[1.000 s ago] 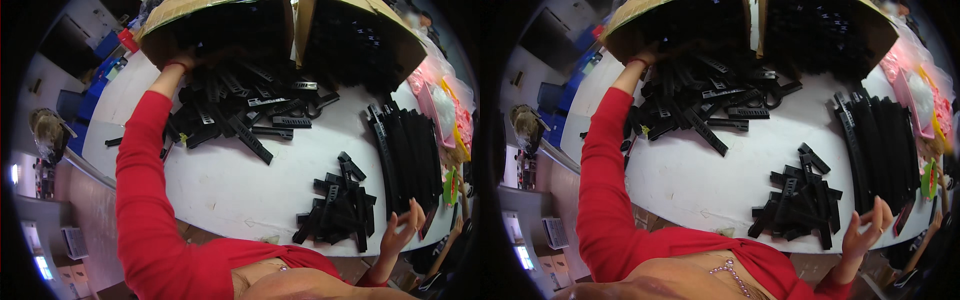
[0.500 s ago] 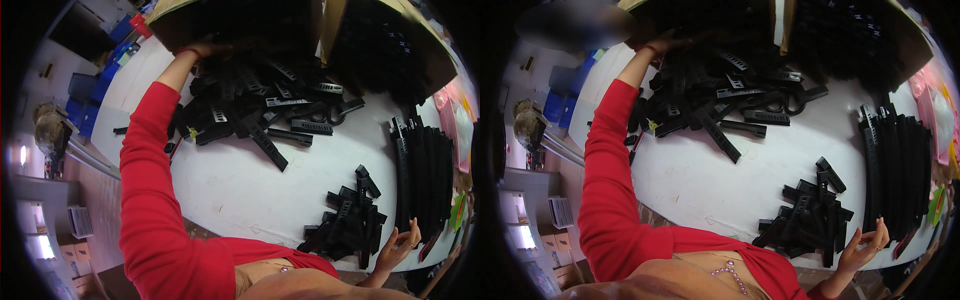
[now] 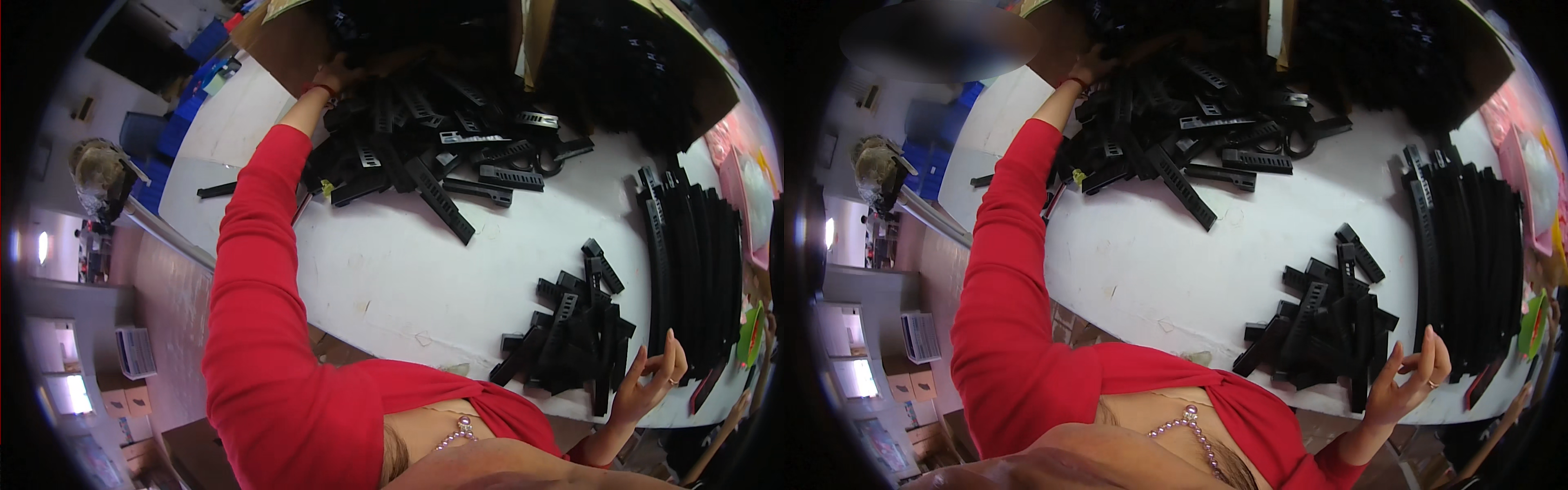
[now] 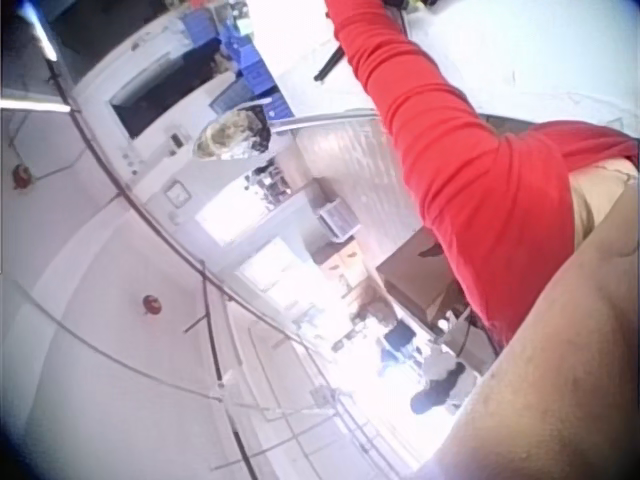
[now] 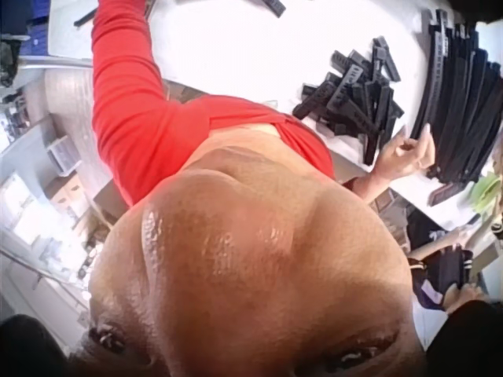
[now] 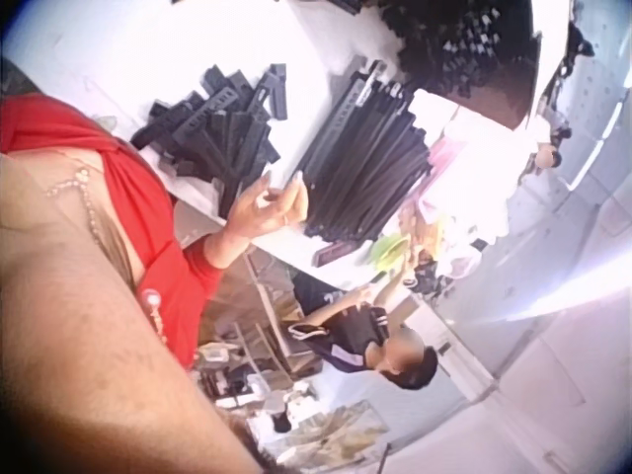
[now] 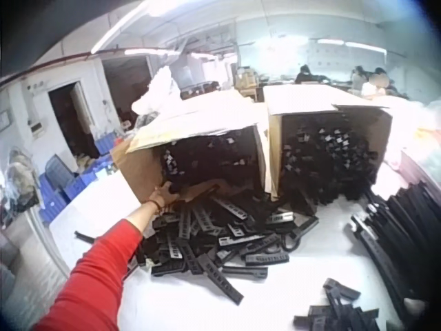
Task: The recorder is assembling and inspecting black plastic magazine-like toy components at a workbench.
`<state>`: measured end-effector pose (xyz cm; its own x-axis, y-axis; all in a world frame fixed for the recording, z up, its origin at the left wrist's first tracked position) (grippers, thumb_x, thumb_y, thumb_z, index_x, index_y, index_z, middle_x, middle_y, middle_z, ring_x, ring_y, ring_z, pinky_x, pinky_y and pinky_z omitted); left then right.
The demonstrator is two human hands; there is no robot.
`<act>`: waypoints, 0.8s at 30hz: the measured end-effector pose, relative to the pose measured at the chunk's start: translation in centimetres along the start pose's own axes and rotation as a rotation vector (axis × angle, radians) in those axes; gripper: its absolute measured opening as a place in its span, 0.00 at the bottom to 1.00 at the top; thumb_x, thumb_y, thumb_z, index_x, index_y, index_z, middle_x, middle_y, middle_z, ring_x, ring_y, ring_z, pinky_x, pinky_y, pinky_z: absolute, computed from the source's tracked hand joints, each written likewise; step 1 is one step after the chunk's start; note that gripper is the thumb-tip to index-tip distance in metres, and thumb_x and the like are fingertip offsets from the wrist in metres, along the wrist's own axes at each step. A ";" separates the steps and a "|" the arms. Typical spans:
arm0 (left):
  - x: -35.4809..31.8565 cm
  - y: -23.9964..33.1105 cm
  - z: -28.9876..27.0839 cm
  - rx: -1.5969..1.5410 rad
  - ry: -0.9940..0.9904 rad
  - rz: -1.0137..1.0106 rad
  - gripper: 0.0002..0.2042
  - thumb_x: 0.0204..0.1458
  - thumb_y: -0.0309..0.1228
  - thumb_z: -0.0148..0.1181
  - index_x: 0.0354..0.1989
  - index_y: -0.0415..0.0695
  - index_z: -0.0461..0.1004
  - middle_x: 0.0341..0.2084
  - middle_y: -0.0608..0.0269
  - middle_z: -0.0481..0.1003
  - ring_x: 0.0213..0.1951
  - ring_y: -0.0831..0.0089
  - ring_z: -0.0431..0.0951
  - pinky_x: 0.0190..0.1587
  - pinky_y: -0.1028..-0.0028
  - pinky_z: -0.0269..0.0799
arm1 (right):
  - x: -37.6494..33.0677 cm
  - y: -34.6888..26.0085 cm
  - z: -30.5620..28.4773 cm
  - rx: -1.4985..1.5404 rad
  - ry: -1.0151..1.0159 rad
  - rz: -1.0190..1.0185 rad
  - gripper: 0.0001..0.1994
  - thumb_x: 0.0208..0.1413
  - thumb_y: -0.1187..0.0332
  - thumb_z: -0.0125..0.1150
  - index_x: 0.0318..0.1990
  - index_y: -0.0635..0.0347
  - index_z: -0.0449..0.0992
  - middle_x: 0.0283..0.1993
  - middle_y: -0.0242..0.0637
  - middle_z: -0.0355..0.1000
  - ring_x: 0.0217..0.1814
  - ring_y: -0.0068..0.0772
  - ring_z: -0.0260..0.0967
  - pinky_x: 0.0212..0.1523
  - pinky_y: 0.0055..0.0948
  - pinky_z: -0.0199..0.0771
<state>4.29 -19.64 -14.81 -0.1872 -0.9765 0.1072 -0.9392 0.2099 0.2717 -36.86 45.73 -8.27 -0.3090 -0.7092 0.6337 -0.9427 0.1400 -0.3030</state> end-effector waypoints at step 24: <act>-40.8 16.5 -3.9 -0.436 -0.241 0.621 0.35 0.52 0.40 0.73 0.69 0.53 0.68 0.48 0.56 0.72 0.44 0.62 0.76 0.49 0.69 0.73 | -2.0 -3.9 0.4 0.251 0.138 -0.169 0.22 0.56 0.81 0.69 0.59 0.62 0.76 0.56 0.43 0.70 0.22 0.12 0.60 0.26 0.15 0.61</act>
<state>-2.44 23.84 -11.01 -0.7438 -0.6476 0.1655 -0.4546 0.6716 0.5851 -32.53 46.32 -8.63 -0.1811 -0.6053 0.7751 -0.9268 -0.1585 -0.3403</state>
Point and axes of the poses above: each hand's wrist, its own x-axis towards the middle knuckle, its own z-axis out of the palm, y = z × x, the point moved 5 cm from there along x, towards the middle knuckle
